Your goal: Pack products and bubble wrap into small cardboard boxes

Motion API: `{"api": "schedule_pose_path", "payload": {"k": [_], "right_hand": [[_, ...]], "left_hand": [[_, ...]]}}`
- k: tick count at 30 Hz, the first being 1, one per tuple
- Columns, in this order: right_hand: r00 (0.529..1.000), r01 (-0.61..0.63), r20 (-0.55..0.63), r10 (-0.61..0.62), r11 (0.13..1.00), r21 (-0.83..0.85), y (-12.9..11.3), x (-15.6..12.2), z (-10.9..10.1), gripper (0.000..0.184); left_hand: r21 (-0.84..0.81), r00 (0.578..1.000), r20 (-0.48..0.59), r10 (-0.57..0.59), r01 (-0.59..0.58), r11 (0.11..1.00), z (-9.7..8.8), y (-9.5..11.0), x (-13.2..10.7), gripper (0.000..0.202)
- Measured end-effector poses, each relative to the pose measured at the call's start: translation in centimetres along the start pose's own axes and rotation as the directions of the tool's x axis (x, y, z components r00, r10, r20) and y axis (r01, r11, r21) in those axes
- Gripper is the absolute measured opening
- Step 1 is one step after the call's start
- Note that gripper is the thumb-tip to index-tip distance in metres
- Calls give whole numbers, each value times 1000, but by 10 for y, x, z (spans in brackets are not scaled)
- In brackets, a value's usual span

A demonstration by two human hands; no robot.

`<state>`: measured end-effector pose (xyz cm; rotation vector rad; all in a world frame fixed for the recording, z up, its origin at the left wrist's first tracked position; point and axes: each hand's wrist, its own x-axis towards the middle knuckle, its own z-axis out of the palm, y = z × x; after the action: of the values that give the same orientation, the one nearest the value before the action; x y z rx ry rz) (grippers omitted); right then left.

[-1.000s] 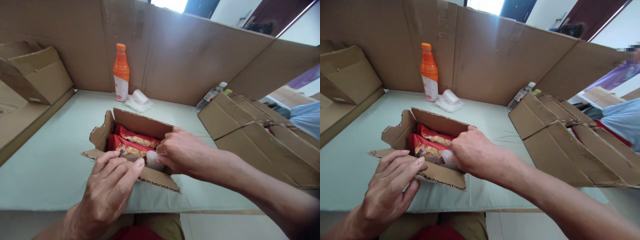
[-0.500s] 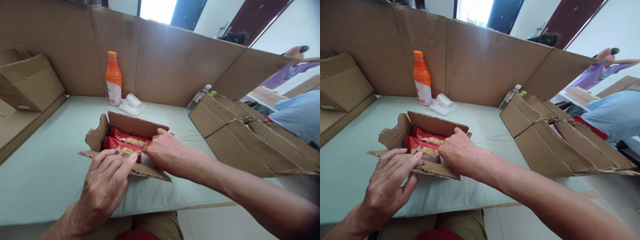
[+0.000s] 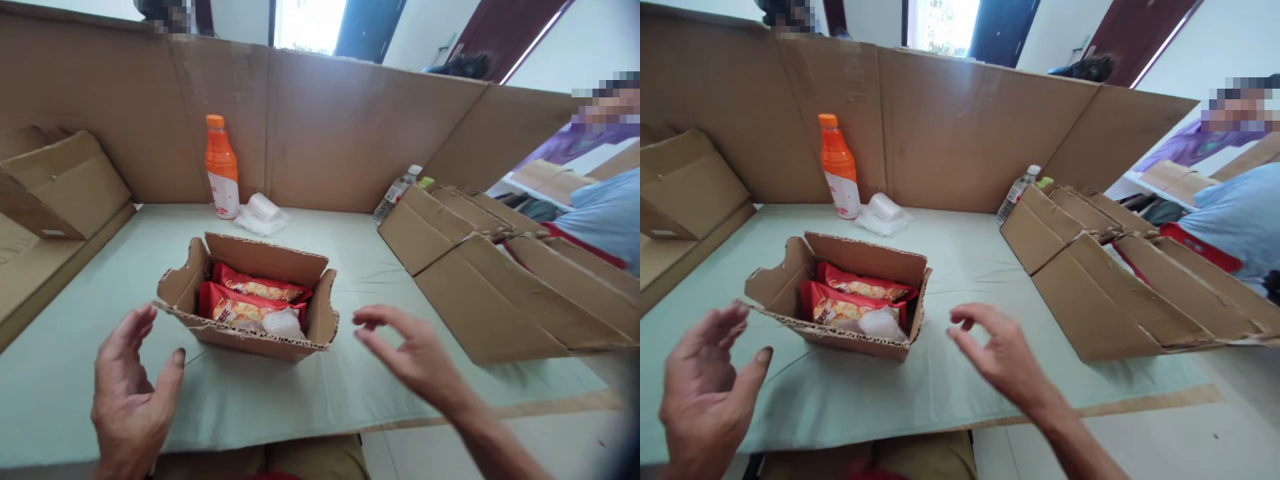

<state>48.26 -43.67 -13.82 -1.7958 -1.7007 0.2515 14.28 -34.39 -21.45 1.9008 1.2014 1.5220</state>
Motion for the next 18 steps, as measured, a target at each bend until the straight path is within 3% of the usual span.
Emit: {"api": "schedule_pose_path", "payload": {"k": [1, 3, 5, 6, 8, 11, 13, 18], "right_hand": [[996, -51, 71, 46, 996, 67, 7, -12, 18, 36], [991, -35, 133, 12, 984, 173, 11, -22, 57, 66], [991, 5, 131, -32, 980, 201, 9, -13, 87, 80], [992, 8, 119, -32, 979, 202, 9, -5, 95, 79], [998, -36, 64, 25, 982, 183, 14, 10, 96, 68], [977, -180, -89, 192, 976, 124, 37, 5, 75, 43], [939, -286, -175, 296, 955, 80, 57, -17, 56, 29], [864, -401, -308, 397, 915, 54, 90, -70, 21, 33]], "left_hand": [[-63, 984, 27, -176, 178, 982, 0, -11, -5, 69], [-133, 881, 114, -458, 471, 872, 1, -32, -10, 59], [-127, 797, 175, -577, 600, 790, 7, -46, -5, 57], [-128, 784, 182, -593, 617, 776, 13, -48, 0, 57], [-161, 795, 209, -569, 602, 782, 33, -43, 14, 58], [-264, 812, 347, -469, 565, 782, 77, -14, 28, 60], [-309, 795, 441, -417, 570, 761, 107, 9, 30, 60], [-380, 701, 679, -217, 588, 714, 167, 43, 31, 55]]}}
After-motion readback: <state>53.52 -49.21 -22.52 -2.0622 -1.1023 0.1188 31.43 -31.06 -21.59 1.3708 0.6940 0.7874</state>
